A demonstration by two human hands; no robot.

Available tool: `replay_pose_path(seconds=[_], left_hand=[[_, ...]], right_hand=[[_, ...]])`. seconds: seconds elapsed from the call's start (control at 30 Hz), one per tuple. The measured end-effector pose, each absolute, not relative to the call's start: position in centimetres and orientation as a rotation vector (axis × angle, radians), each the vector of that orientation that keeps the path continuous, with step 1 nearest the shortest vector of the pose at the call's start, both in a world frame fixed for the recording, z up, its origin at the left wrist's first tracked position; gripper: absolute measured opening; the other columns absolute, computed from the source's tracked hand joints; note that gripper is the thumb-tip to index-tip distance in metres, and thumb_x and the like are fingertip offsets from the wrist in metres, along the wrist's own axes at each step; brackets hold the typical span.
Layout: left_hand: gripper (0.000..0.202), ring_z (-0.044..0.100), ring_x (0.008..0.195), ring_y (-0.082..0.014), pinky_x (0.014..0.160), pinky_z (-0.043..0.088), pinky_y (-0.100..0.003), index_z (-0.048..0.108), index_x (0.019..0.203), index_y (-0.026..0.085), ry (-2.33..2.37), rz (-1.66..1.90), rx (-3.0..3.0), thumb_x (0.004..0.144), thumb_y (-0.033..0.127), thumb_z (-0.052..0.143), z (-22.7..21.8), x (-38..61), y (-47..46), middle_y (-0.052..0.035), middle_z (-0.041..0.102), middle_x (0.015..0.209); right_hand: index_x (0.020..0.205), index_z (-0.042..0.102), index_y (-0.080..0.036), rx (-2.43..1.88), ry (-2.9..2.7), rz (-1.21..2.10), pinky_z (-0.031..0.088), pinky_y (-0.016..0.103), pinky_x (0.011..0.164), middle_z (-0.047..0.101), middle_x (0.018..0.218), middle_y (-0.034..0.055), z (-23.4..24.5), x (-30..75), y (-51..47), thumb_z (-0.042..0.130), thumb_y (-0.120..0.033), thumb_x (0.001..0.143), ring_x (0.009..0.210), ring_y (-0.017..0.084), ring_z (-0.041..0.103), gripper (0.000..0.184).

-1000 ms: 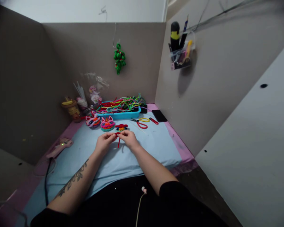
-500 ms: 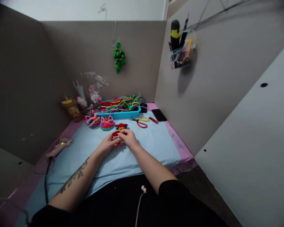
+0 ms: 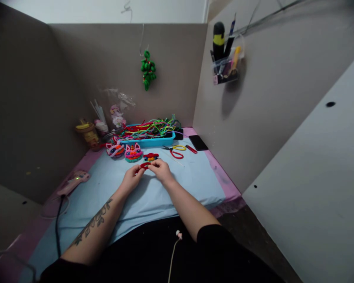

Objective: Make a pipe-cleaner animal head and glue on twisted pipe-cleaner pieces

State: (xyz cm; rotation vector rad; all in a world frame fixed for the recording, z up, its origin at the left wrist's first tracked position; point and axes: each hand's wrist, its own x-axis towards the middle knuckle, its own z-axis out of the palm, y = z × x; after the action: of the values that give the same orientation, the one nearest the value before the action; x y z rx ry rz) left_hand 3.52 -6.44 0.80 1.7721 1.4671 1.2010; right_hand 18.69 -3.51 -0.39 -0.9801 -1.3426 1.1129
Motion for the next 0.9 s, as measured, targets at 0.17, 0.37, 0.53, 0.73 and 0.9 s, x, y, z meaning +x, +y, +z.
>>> replay_pose_path(seconds=[0.17, 0.37, 0.53, 0.73, 0.9], left_hand=[[0.025, 0.047, 0.062, -0.0140, 0.060, 0.036, -0.024, 0.058, 0.069, 0.017, 1.462, 1.239, 1.723, 0.074, 0.041, 0.052, 1.3, 3.4, -6.6, 0.0004, 0.054, 0.062], [0.026, 0.045, 0.057, -0.0117, 0.058, 0.036, -0.023, 0.054, 0.062, 0.017, 1.468, 1.296, 1.644, 0.074, 0.039, 0.053, 2.5, 3.5, -7.1, 0.0018, 0.051, 0.057], [0.023, 0.047, 0.057, -0.0113, 0.058, 0.038, -0.022, 0.055, 0.064, 0.017, 1.462, 1.364, 1.572, 0.072, 0.039, 0.055, 2.4, 3.4, -7.1, 0.0021, 0.053, 0.058], [0.027, 0.047, 0.050, -0.0100, 0.051, 0.039, -0.022, 0.059, 0.078, 0.016, 1.406, 1.329, 1.529, 0.074, 0.042, 0.055, 1.5, 3.1, -6.6, 0.0018, 0.055, 0.060], [0.032, 0.059, 0.067, -0.0150, 0.063, 0.047, -0.026, 0.063, 0.085, 0.015, 1.377, 1.286, 1.602, 0.062, 0.035, 0.068, 1.4, 3.6, -6.6, -0.0040, 0.066, 0.077]], right_hand=[[0.066, 0.061, -0.017, -0.983, -1.363, 1.092, 0.040, 0.026, 0.066, 0.056, 0.068, 0.0000, -0.6, 19.0, -3.3, 0.064, -0.036, 0.066, 0.066, 0.014, 0.049, 0.019], [0.067, 0.062, -0.016, -0.966, -1.335, 1.115, 0.039, 0.026, 0.065, 0.056, 0.065, -0.0008, -0.5, 19.0, -3.5, 0.065, -0.035, 0.065, 0.063, 0.013, 0.048, 0.018], [0.066, 0.060, -0.017, -0.996, -1.318, 1.132, 0.038, 0.025, 0.061, 0.054, 0.062, -0.0016, -0.4, 18.9, -3.5, 0.065, -0.036, 0.064, 0.060, 0.012, 0.045, 0.020], [0.066, 0.059, -0.017, -0.963, -1.281, 1.149, 0.038, 0.024, 0.062, 0.053, 0.063, -0.0022, -0.8, 18.8, -3.3, 0.065, -0.037, 0.064, 0.061, 0.011, 0.045, 0.021], [0.067, 0.058, -0.017, -0.953, -1.205, 1.157, 0.038, 0.024, 0.063, 0.053, 0.062, -0.0027, -0.7, 18.6, -3.4, 0.065, -0.037, 0.064, 0.060, 0.011, 0.045, 0.022]])
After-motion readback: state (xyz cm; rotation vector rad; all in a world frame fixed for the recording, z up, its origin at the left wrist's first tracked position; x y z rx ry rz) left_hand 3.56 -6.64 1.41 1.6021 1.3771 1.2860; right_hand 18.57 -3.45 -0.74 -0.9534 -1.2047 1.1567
